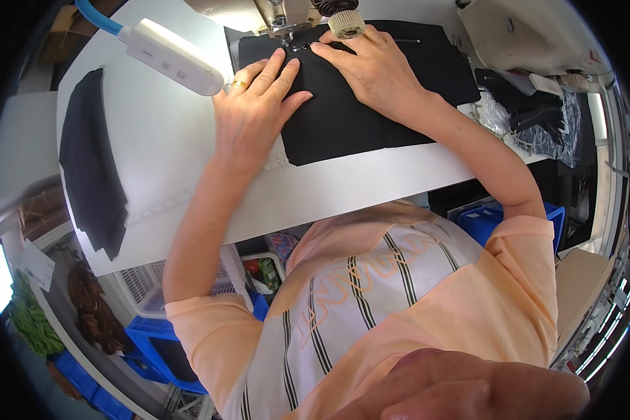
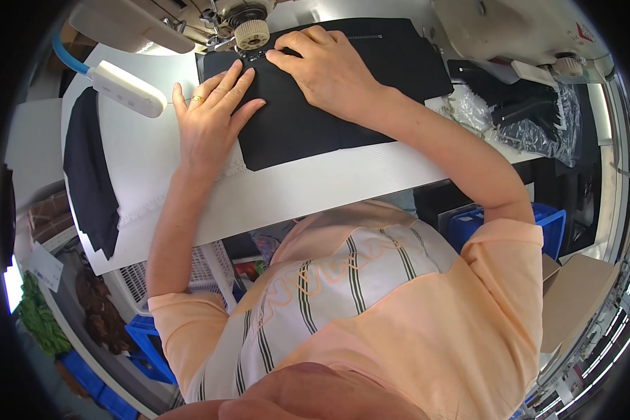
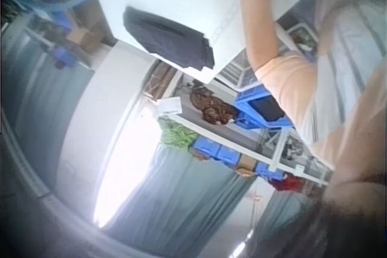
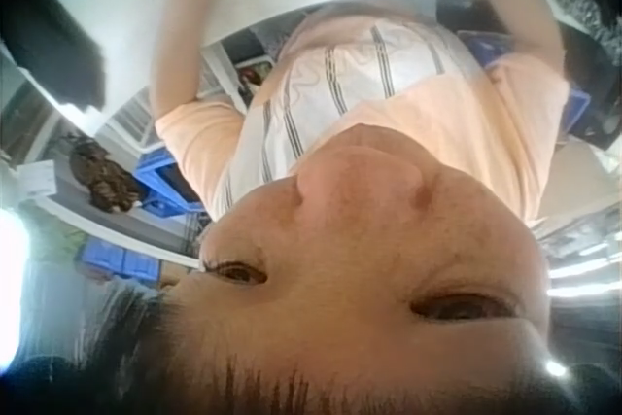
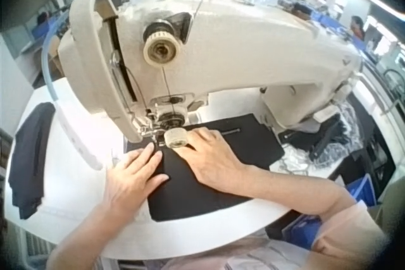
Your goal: Sewing a zipper onto black fabric pieces using an industrial sewing machine.
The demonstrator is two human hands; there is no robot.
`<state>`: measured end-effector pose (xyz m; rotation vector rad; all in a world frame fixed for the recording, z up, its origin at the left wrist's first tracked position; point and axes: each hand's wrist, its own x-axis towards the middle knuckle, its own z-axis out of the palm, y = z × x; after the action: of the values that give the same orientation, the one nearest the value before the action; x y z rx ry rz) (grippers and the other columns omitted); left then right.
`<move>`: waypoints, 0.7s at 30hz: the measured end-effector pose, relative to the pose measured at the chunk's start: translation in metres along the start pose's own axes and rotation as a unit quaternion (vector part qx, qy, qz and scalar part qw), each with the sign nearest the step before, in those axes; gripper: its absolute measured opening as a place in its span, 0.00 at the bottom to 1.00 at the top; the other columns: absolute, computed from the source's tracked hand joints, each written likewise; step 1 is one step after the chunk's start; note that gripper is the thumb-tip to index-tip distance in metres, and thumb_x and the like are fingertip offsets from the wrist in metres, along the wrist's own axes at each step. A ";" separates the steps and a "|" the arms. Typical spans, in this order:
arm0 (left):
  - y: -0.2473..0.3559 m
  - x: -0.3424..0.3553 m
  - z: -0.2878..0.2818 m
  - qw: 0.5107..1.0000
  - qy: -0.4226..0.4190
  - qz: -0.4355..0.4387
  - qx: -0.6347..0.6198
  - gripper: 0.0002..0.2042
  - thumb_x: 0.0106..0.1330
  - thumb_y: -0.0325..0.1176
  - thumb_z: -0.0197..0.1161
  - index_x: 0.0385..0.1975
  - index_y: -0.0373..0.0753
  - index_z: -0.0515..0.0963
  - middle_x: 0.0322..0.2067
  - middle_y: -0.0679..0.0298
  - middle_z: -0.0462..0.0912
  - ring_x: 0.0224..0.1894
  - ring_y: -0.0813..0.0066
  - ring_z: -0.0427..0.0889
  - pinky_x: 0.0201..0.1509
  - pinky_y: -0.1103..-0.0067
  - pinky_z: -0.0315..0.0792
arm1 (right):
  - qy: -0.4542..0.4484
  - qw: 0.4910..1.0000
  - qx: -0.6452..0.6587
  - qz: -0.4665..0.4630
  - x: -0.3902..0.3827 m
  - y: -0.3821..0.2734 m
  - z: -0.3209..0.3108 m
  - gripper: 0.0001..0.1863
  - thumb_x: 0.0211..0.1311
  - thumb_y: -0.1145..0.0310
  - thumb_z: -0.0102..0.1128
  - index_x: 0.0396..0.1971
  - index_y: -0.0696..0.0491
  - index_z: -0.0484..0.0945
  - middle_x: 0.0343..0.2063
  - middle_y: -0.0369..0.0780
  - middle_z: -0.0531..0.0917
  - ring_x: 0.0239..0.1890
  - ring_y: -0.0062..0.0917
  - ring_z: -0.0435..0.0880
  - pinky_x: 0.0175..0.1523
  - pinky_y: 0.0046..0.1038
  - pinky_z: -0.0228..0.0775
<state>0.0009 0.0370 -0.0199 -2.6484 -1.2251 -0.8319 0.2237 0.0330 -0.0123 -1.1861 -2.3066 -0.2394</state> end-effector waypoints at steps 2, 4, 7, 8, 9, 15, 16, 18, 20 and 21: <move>0.002 -0.001 0.001 1.000 0.000 0.001 0.010 0.20 0.57 0.46 0.68 0.49 0.50 0.81 0.53 0.72 0.81 0.50 0.75 0.79 0.61 0.41 0.55 | -0.005 1.000 -0.006 -0.006 0.000 0.003 0.000 0.17 0.54 0.75 0.59 0.46 0.50 0.81 0.46 0.33 0.79 0.48 0.27 0.76 0.50 0.30 0.68; 0.004 -0.001 0.000 1.000 0.000 0.001 0.021 0.19 0.57 0.45 0.68 0.49 0.50 0.81 0.53 0.71 0.81 0.50 0.74 0.79 0.61 0.41 0.55 | -0.008 1.000 -0.002 -0.026 0.002 0.007 -0.001 0.17 0.54 0.74 0.59 0.46 0.49 0.81 0.47 0.33 0.79 0.49 0.27 0.76 0.51 0.31 0.68; 0.010 0.001 -0.002 0.999 -0.002 -0.008 0.032 0.19 0.58 0.45 0.68 0.49 0.50 0.81 0.52 0.71 0.81 0.50 0.74 0.79 0.61 0.41 0.55 | -0.010 0.999 0.016 -0.039 0.004 0.014 -0.002 0.17 0.55 0.74 0.58 0.46 0.49 0.81 0.47 0.33 0.80 0.49 0.27 0.76 0.51 0.31 0.68; 0.011 0.002 -0.002 0.999 -0.002 -0.011 0.035 0.19 0.58 0.45 0.68 0.49 0.50 0.82 0.52 0.71 0.81 0.50 0.74 0.79 0.61 0.42 0.55 | -0.016 0.999 0.017 -0.043 0.005 0.015 -0.003 0.17 0.55 0.73 0.58 0.47 0.50 0.81 0.46 0.34 0.80 0.49 0.28 0.77 0.52 0.31 0.69; 0.012 0.002 -0.002 0.999 -0.002 -0.013 0.038 0.19 0.58 0.45 0.67 0.49 0.50 0.82 0.52 0.71 0.81 0.50 0.74 0.79 0.61 0.42 0.55 | -0.018 0.999 0.018 -0.045 0.004 0.014 -0.003 0.17 0.55 0.73 0.58 0.47 0.50 0.81 0.46 0.34 0.80 0.49 0.28 0.77 0.52 0.31 0.69; 0.008 0.000 0.000 0.999 0.007 -0.010 0.030 0.18 0.58 0.45 0.68 0.49 0.51 0.82 0.52 0.71 0.82 0.50 0.74 0.79 0.61 0.42 0.56 | 0.011 0.999 -0.008 -0.040 0.001 0.002 -0.005 0.16 0.56 0.71 0.61 0.46 0.52 0.81 0.46 0.34 0.80 0.48 0.27 0.77 0.50 0.30 0.70; 0.009 0.000 -0.001 0.999 0.002 -0.016 0.028 0.18 0.58 0.45 0.68 0.48 0.51 0.82 0.52 0.72 0.82 0.50 0.74 0.79 0.61 0.42 0.56 | 0.003 0.999 -0.013 -0.042 0.001 0.003 -0.006 0.16 0.57 0.70 0.62 0.46 0.52 0.80 0.46 0.34 0.80 0.48 0.27 0.77 0.49 0.30 0.70; 0.009 0.002 0.001 0.999 0.000 -0.021 0.025 0.18 0.58 0.45 0.67 0.48 0.51 0.82 0.52 0.72 0.82 0.51 0.74 0.78 0.61 0.42 0.55 | -0.005 0.999 -0.019 -0.044 0.003 0.004 -0.006 0.16 0.57 0.70 0.62 0.46 0.52 0.80 0.45 0.34 0.80 0.47 0.27 0.78 0.49 0.30 0.71; 0.004 0.007 0.000 0.999 -0.015 -0.033 0.019 0.17 0.60 0.45 0.66 0.49 0.52 0.82 0.52 0.72 0.81 0.52 0.73 0.78 0.62 0.43 0.54 | 0.002 0.999 -0.020 -0.042 0.006 0.007 -0.004 0.16 0.57 0.69 0.63 0.46 0.53 0.80 0.44 0.35 0.80 0.46 0.27 0.78 0.48 0.30 0.71; 0.003 0.009 0.000 0.999 -0.016 -0.033 0.019 0.17 0.60 0.45 0.66 0.49 0.52 0.82 0.52 0.72 0.81 0.52 0.73 0.78 0.62 0.43 0.54 | 0.001 0.999 -0.019 -0.042 0.007 0.008 -0.004 0.16 0.57 0.69 0.63 0.46 0.53 0.80 0.44 0.35 0.80 0.46 0.27 0.78 0.48 0.30 0.71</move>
<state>0.0077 0.0408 -0.0149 -2.6140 -1.3302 -0.7724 0.2283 0.0412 -0.0060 -1.1077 -2.3620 -0.3172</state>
